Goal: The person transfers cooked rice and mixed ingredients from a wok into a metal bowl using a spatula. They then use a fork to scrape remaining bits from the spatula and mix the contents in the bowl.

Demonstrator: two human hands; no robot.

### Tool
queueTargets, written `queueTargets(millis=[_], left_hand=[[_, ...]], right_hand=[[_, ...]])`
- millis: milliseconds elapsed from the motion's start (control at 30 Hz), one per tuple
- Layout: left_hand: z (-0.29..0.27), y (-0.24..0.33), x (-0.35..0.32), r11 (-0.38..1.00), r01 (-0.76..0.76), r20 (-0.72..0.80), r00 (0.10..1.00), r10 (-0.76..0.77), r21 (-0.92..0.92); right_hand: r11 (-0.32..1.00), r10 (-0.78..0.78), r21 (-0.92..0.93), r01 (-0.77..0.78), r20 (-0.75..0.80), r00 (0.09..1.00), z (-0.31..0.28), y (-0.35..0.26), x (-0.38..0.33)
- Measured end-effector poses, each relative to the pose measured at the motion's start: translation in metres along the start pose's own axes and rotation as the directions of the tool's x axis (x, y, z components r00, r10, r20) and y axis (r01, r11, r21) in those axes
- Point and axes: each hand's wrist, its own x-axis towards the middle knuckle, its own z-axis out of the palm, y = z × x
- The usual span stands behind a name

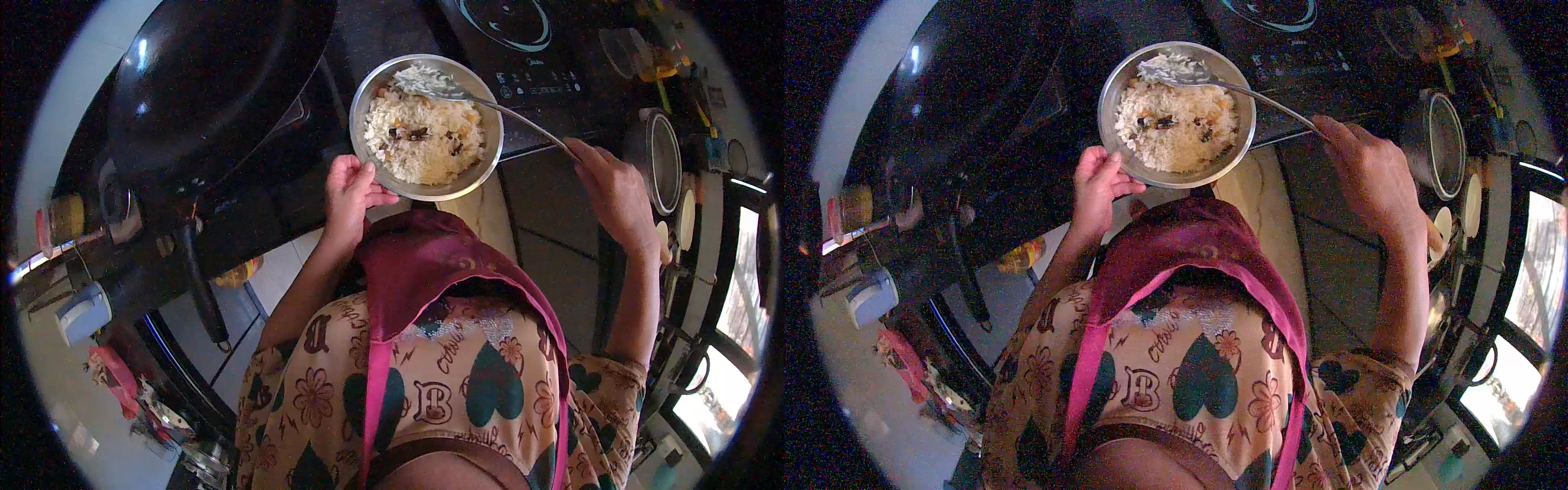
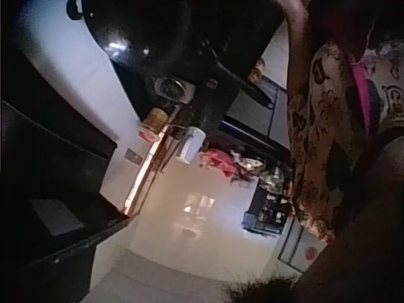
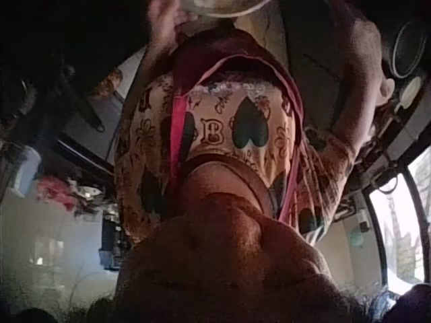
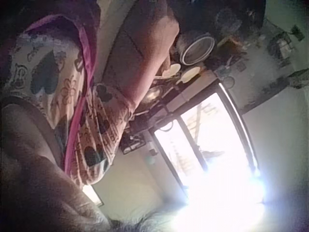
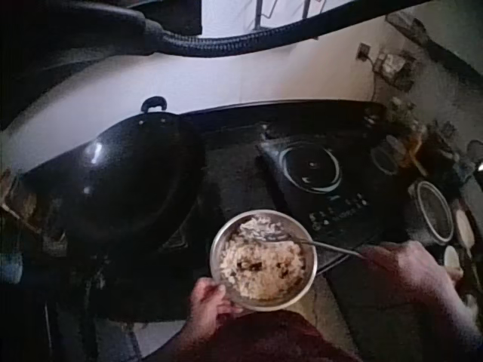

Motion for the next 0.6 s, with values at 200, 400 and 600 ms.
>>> queueTargets(millis=[200,400,600], left_hand=[[0.001,0.002,-0.003,1.000,-0.015,-0.015,1.000,0.014,-0.006],[0.004,-0.001,-0.004,0.998,-0.042,-0.074,0.996,0.045,0.040],[0.002,-0.010,-0.001,0.997,-0.074,-0.067,0.995,0.075,0.017]], right_hand=[[0.996,-0.011,0.087,0.009,0.024,1.000,-0.005,0.008,-0.011],[0.993,0.009,0.118,-0.007,-0.013,1.000,0.017,0.022,-0.031],[0.952,0.089,0.299,-0.069,-0.054,0.995,0.034,0.017,-0.059]])
